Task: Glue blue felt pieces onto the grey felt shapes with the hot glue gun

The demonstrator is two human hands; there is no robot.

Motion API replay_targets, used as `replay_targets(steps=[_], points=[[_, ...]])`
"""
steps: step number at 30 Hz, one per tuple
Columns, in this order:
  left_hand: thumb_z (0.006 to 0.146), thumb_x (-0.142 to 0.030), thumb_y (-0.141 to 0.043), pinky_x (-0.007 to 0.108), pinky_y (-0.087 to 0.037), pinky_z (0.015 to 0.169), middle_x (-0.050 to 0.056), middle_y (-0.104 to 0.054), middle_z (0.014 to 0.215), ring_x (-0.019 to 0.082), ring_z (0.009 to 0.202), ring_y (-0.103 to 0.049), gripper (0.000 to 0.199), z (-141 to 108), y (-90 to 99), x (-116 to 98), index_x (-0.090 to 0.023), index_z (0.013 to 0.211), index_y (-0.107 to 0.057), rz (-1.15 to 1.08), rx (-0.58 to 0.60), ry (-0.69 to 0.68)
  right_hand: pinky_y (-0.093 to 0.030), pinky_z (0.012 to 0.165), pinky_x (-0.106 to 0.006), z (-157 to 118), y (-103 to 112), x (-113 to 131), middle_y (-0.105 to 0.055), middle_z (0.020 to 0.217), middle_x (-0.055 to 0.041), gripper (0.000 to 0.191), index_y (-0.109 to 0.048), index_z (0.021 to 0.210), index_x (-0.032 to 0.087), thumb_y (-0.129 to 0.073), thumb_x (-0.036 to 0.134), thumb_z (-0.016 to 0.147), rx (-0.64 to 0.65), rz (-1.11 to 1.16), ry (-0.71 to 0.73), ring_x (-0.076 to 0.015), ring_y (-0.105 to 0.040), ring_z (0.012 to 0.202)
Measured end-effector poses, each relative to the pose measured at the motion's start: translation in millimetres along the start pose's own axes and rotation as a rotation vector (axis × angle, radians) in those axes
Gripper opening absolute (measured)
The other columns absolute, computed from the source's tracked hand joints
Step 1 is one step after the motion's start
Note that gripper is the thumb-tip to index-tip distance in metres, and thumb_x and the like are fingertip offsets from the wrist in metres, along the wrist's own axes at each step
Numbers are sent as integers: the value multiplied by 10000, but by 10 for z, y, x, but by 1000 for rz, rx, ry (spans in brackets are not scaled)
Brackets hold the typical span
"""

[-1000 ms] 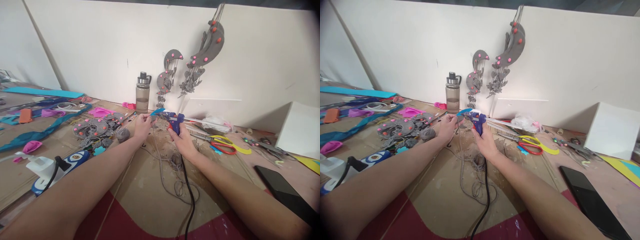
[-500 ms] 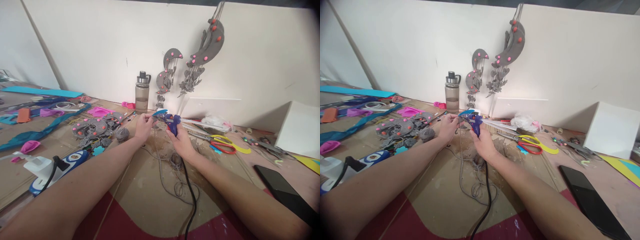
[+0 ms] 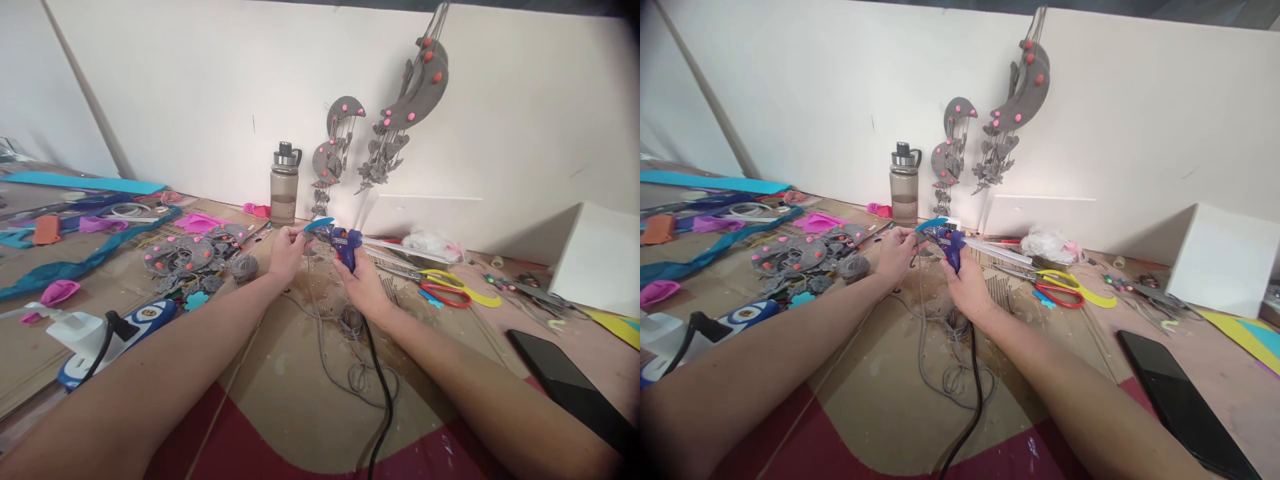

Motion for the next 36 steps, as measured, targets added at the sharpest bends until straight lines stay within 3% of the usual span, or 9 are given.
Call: replay_targets(steps=[13,19,29,36], points=[[841,-145,-533,406,-561,864,37,-653,844,138,762,-678,30,18,35,-10,-162,816,-532,-65,-16,-3,-426,935,-414,16,30,-69,-650,1037,-92,382,-513,1222,185,-519,305,859,-30,39,8,-244,-574,963],[829,-142,-544,398,-564,847,35,-679,813,140,738,-687,51,41,46,3,-171,802,-512,-100,-26,-8,-454,878,-418,19,53,-101,-642,968,-81,350,-515,1179,184,-517,302,850,-48,79,-33,-223,-565,854],[817,-176,-559,408,-555,844,39,-684,814,161,783,-694,53,65,33,28,-176,824,-507,-131,6,-9,-448,884,-415,36,107,-137,-639,974,-64,343,-532,1159,194,-532,319,839,-87,95,-30,-221,-560,873],[812,-176,-551,394,-563,826,32,-681,812,154,764,-695,57,63,34,44,-180,814,-494,-147,-1,9,-458,874,-423,60,150,-298,-649,1001,-77,308,-541,1078,204,-553,363,814,-112,65,-139,-235,-579,893]])
Point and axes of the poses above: each hand's wrist, its own z-axis towards the middle knuckle, its own y-axis out of the back of the hand, x = y × z, the point moved 10 cm from there along z, towards the middle knuckle
